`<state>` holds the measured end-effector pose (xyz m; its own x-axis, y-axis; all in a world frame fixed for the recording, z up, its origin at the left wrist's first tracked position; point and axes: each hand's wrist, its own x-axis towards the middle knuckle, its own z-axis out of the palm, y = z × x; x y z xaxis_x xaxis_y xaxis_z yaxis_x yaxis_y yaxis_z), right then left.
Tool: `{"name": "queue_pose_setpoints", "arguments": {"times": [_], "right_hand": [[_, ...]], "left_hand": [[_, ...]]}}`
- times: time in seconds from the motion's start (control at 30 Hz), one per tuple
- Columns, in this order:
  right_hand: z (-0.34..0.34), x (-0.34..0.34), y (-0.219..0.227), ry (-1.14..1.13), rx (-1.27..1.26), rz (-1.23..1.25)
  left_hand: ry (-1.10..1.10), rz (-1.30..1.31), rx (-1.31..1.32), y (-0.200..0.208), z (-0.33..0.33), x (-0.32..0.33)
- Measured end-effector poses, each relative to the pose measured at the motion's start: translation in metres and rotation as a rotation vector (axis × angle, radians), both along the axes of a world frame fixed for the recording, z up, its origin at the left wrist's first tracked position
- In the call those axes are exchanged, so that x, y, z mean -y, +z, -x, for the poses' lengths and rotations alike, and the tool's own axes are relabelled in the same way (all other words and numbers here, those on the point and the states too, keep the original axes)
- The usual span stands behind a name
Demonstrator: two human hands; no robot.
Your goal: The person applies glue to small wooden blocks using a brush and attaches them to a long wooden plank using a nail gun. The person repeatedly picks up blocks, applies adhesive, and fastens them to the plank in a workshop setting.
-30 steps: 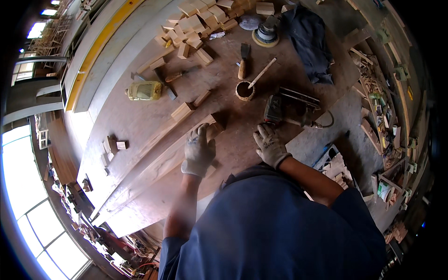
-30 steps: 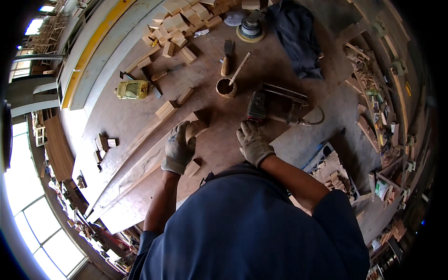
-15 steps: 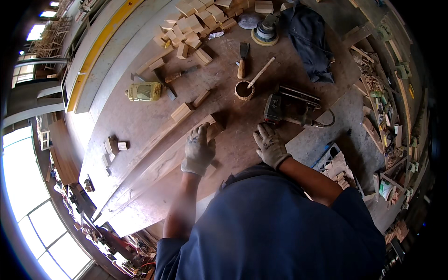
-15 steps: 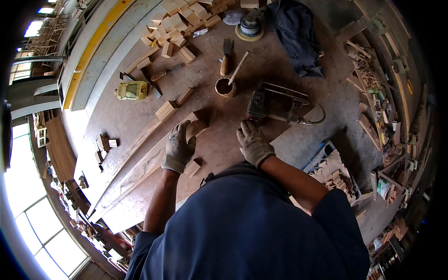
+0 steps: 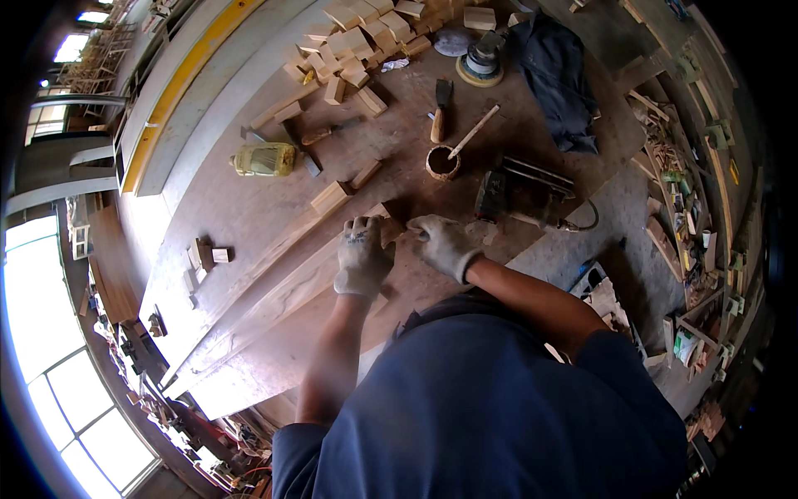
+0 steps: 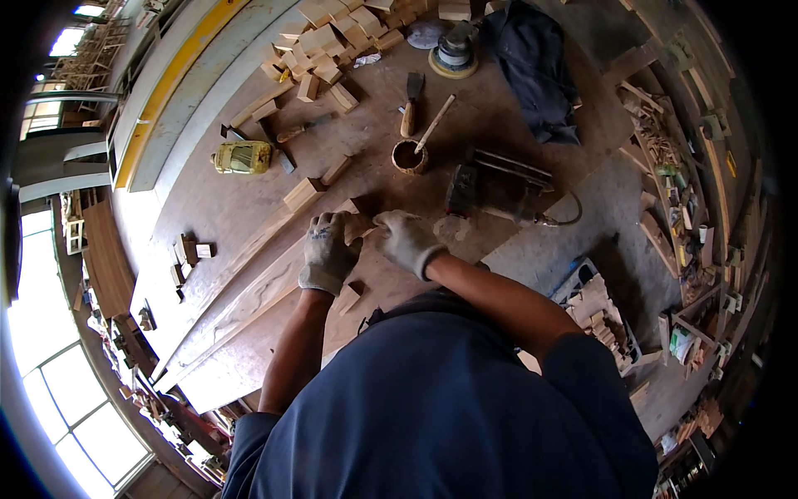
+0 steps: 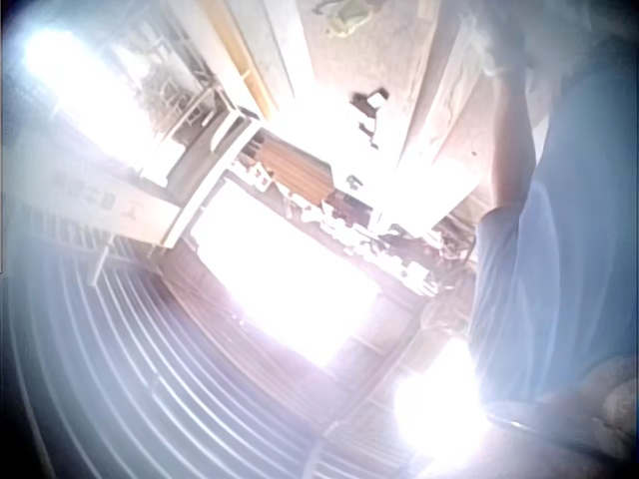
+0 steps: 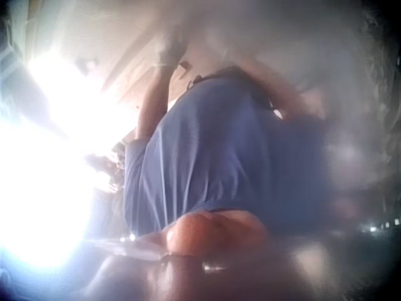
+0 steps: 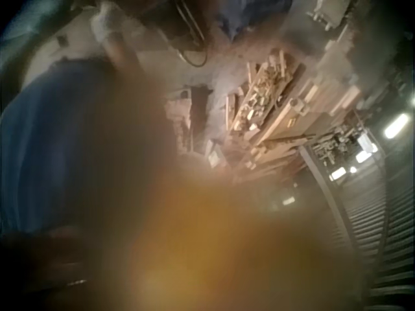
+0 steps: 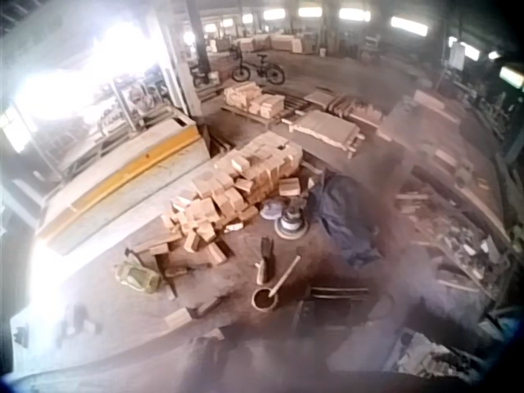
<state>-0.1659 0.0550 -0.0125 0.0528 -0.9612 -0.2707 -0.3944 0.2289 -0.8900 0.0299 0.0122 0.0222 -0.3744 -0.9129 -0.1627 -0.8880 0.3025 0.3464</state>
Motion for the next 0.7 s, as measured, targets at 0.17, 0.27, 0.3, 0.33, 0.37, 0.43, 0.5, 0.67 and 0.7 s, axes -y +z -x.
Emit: {"name": "queue_pose_setpoints", "arguments": {"times": [0.17,0.27,0.3,0.33,0.37,0.43,0.5,0.67,0.7], "right_hand": [[-0.016,0.032,0.03,0.114,-0.044,-0.22],[-0.021,0.038,0.031,0.119,-0.084,-0.251],[-0.022,0.039,0.029,0.109,-0.085,-0.243],[-0.023,0.039,0.027,0.099,-0.086,-0.235],[-0.024,0.041,0.026,0.093,-0.095,-0.241],[-0.025,0.043,0.026,0.083,-0.115,-0.253],[-0.026,0.044,0.031,0.057,-0.121,-0.265],[-0.025,0.047,0.031,0.026,-0.109,-0.308],[-0.025,0.047,0.03,0.031,-0.117,-0.306]], "left_hand": [[0.001,0.052,-0.055,-0.01,-0.005,0.001],[0.024,0.062,-0.106,-0.003,-0.001,0.001],[0.028,0.068,-0.1,0.0,0.0,0.001],[0.032,0.075,-0.095,0.003,0.002,0.001],[0.035,0.082,-0.089,0.004,0.002,0.001],[0.037,0.074,-0.066,0.002,0.001,0.001],[0.038,0.082,-0.06,-0.003,0.0,0.001],[0.024,0.07,-0.055,-0.007,-0.002,0.001],[0.025,0.088,-0.065,-0.006,-0.001,0.002]]}}
